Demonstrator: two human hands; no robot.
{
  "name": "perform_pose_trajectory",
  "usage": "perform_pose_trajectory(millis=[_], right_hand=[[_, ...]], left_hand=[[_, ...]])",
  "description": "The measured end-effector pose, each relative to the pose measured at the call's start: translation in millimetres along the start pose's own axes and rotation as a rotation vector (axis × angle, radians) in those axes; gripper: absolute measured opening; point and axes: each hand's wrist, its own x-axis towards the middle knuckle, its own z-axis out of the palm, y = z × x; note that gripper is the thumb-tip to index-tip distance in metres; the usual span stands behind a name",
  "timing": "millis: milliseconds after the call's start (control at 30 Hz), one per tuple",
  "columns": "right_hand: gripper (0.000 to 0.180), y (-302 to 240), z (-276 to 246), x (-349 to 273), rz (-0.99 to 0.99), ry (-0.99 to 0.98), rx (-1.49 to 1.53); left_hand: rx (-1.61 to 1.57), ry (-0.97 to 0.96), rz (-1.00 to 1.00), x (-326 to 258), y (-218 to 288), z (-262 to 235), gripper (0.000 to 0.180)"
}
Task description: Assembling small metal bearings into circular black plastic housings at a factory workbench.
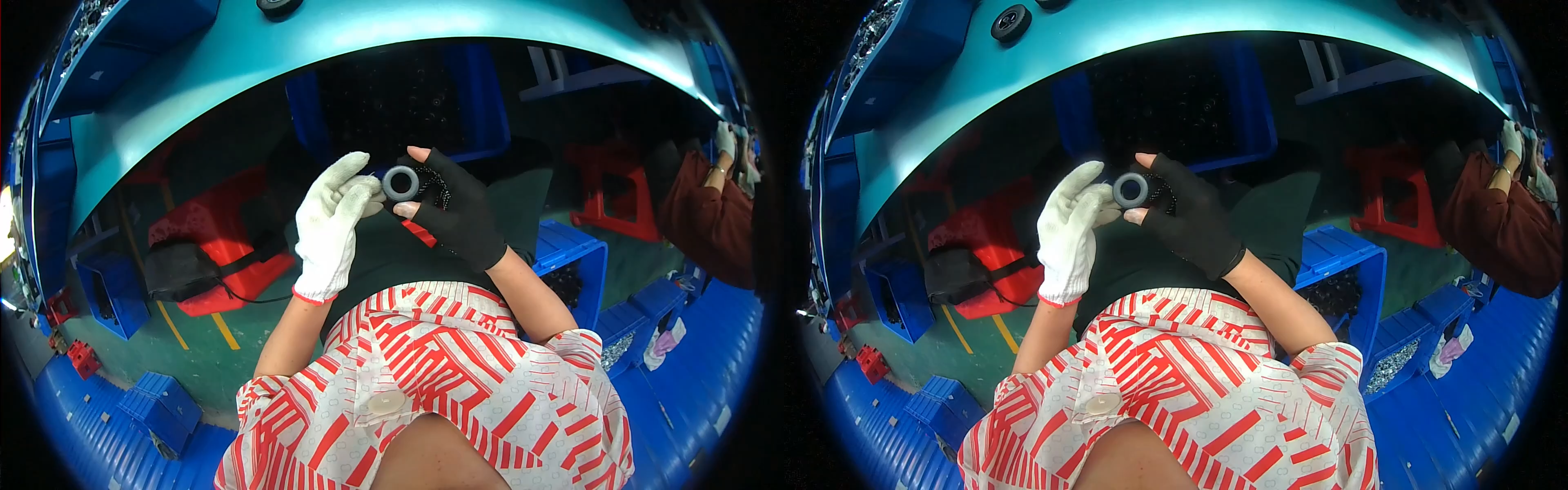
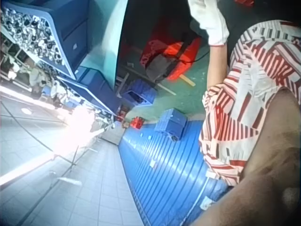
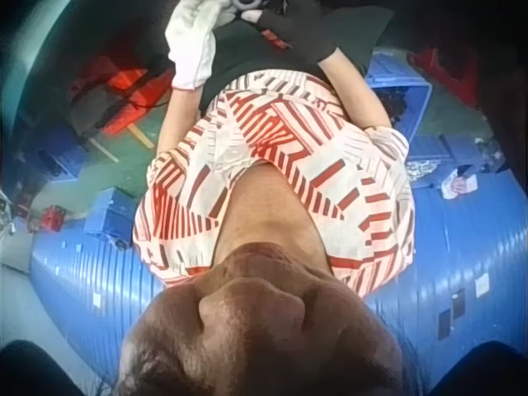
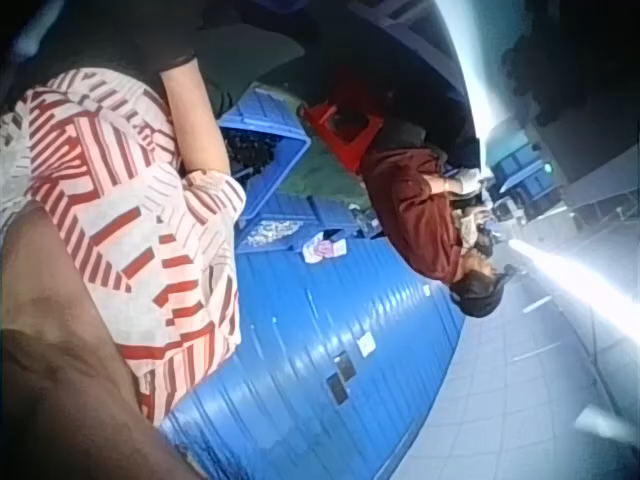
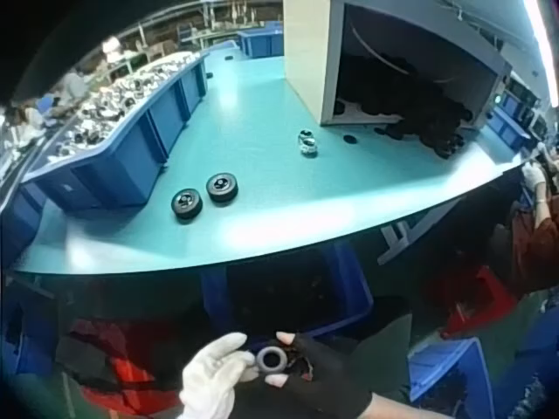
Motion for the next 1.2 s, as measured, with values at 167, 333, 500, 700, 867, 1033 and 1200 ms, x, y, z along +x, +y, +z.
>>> perform_pose_trajectory(millis=[167, 333, 500, 700, 867, 1033, 1200], right_hand=[[0.066, -0.8, -0.3, 0.3, -0.028, 0.004, -0.046], [0.067, 3.5, 0.1, 0.9, -0.068, 0.006, -0.042], [0.067, 1.5, 0.1, 0.8, -0.025, -0.005, -0.009], [0.065, 3.1, 0.2, 1.2, -0.086, -0.009, -0.042], [0.061, 3.7, 0.8, 0.7, -0.088, -0.009, -0.038], [0.060, 5.4, 1.5, 1.2, -0.084, -0.006, -0.024], [0.059, -0.5, 1.2, 1.4, -0.099, 0.004, -0.079]], left_hand=[[-0.019, -0.018, 0.008, -1.0, 0.9, 1.9, 0.043], [0.015, -0.011, 0.030, -1.2, 1.3, 3.0, 0.044], [0.017, -0.012, 0.042, -1.1, 1.6, 3.3, 0.044], [-0.008, -0.009, 0.027, -1.6, 1.4, 3.5, 0.045], [-0.003, -0.006, 0.038, -2.2, 1.6, 3.7, 0.045], [-0.007, -0.007, 0.031, -2.1, -0.5, 1.9, 0.048], [-0.049, 0.002, 0.021, -1.8, 1.9, 4.0, 0.055]])
